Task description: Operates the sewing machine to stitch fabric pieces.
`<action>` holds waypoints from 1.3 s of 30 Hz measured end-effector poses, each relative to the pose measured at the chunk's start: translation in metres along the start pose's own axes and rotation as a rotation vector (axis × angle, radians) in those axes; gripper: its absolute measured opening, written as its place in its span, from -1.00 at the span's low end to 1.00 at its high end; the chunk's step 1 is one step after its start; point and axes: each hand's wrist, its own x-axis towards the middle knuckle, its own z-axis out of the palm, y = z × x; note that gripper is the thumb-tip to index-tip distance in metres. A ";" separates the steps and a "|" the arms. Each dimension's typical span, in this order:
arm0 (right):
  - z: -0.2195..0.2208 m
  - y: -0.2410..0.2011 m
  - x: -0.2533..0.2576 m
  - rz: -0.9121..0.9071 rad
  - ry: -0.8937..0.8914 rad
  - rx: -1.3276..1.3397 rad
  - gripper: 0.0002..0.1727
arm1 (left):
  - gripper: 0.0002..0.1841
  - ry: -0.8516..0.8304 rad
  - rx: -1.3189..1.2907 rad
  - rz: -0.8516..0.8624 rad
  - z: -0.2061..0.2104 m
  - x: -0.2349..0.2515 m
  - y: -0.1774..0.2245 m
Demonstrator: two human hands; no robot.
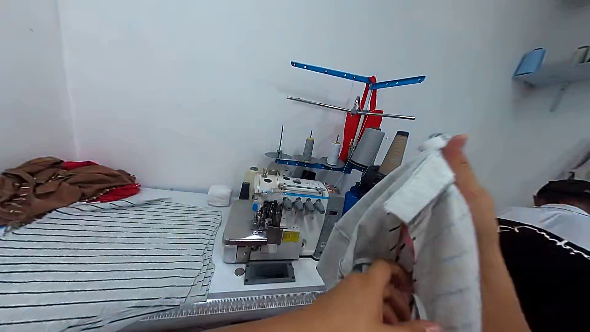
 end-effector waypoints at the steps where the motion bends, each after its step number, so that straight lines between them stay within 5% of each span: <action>1: 0.027 -0.006 -0.004 0.106 0.239 -0.159 -0.53 | -0.64 -0.059 -0.138 -0.086 -0.006 0.002 -0.002; 5: 0.022 0.036 -0.007 0.258 0.374 -0.471 -0.46 | -0.87 -0.063 -0.360 -0.096 -0.030 0.000 -0.010; 10: 0.033 0.033 -0.015 0.342 0.325 -0.428 -0.43 | -0.46 0.184 -0.353 -0.391 -0.030 0.009 -0.038; 15: 0.037 0.019 -0.011 0.199 0.278 -0.532 -0.50 | -0.53 -0.136 0.049 -0.270 -0.032 -0.008 -0.049; 18: 0.021 0.023 -0.009 0.139 0.256 -0.810 -0.58 | -0.52 -0.288 0.111 -0.305 -0.044 -0.014 -0.039; 21: 0.010 0.028 -0.016 0.119 0.174 -1.151 -0.74 | -0.63 -0.126 -0.117 -0.397 -0.058 -0.016 -0.022; 25: 0.029 0.021 -0.047 -0.061 0.143 -0.978 -0.62 | -0.58 0.148 -0.642 -0.362 -0.070 -0.015 -0.014; 27: 0.046 0.018 -0.071 -0.124 0.072 -0.863 -0.62 | -0.54 0.132 -0.743 -0.279 -0.073 -0.016 -0.019; 31: 0.071 0.021 -0.101 -0.233 -0.083 -1.095 -0.54 | -0.48 0.096 -0.874 -0.160 -0.074 -0.020 -0.014; 39: 0.042 0.043 -0.091 -0.230 -0.205 -1.039 -0.63 | -0.67 0.099 -0.806 -0.170 -0.069 -0.028 -0.007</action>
